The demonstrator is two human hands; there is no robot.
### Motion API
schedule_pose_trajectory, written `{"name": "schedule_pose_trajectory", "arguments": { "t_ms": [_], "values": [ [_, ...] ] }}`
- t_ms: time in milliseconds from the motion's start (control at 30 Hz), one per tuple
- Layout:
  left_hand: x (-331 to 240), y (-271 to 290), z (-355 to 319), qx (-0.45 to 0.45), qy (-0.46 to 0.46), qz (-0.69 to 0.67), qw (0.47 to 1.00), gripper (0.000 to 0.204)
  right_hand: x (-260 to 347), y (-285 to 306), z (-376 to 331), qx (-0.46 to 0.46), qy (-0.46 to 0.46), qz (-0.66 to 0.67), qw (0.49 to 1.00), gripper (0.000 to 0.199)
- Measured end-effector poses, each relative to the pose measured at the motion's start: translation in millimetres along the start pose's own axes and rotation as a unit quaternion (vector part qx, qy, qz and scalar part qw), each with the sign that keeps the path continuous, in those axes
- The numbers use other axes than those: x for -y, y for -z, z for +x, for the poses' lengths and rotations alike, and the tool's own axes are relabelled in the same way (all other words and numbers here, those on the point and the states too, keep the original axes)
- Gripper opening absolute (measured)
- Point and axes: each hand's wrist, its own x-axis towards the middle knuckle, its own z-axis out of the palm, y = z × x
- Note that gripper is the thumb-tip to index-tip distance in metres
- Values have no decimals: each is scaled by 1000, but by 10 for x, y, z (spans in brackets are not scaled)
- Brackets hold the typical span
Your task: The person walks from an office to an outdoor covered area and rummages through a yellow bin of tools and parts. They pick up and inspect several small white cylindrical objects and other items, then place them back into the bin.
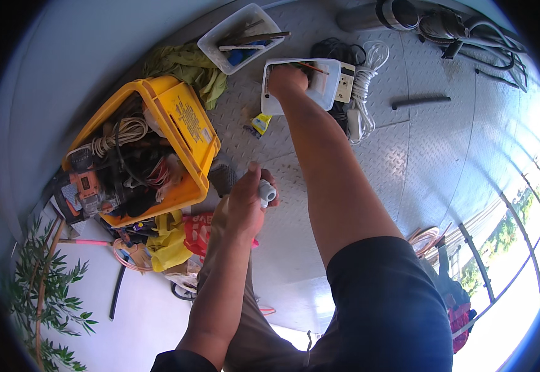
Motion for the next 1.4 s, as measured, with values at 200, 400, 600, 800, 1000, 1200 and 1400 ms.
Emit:
{"name": "schedule_pose_trajectory", "arguments": {
  "t_ms": [200,400,600,800,1000,1200,1400],
  "values": [
    [24,25,12,8,6,-4,1000,46,-28,-94,-147,20,27,-39,999,35],
    [6,-15,-18,-5,17,27,999,45,8,-67,-187,114,51,-174,977,36],
    [-29,-50,-4,11,17,33,999,44,-9,-62,-162,44,-30,-24,998,43],
    [-2,-27,13,15,14,24,999,43,-33,-195,-107,22,8,-67,998,43],
    [0,-56,21,19,12,4,1000,43,-87,-314,-186,-35,-36,7,999,43],
    [10,-100,48,17,11,16,1000,44,-205,-235,-312,-54,-63,87,993,36],
    [21,-135,70,14,24,15,1000,45,-190,52,-457,-46,12,94,994,34]
  ]
}}
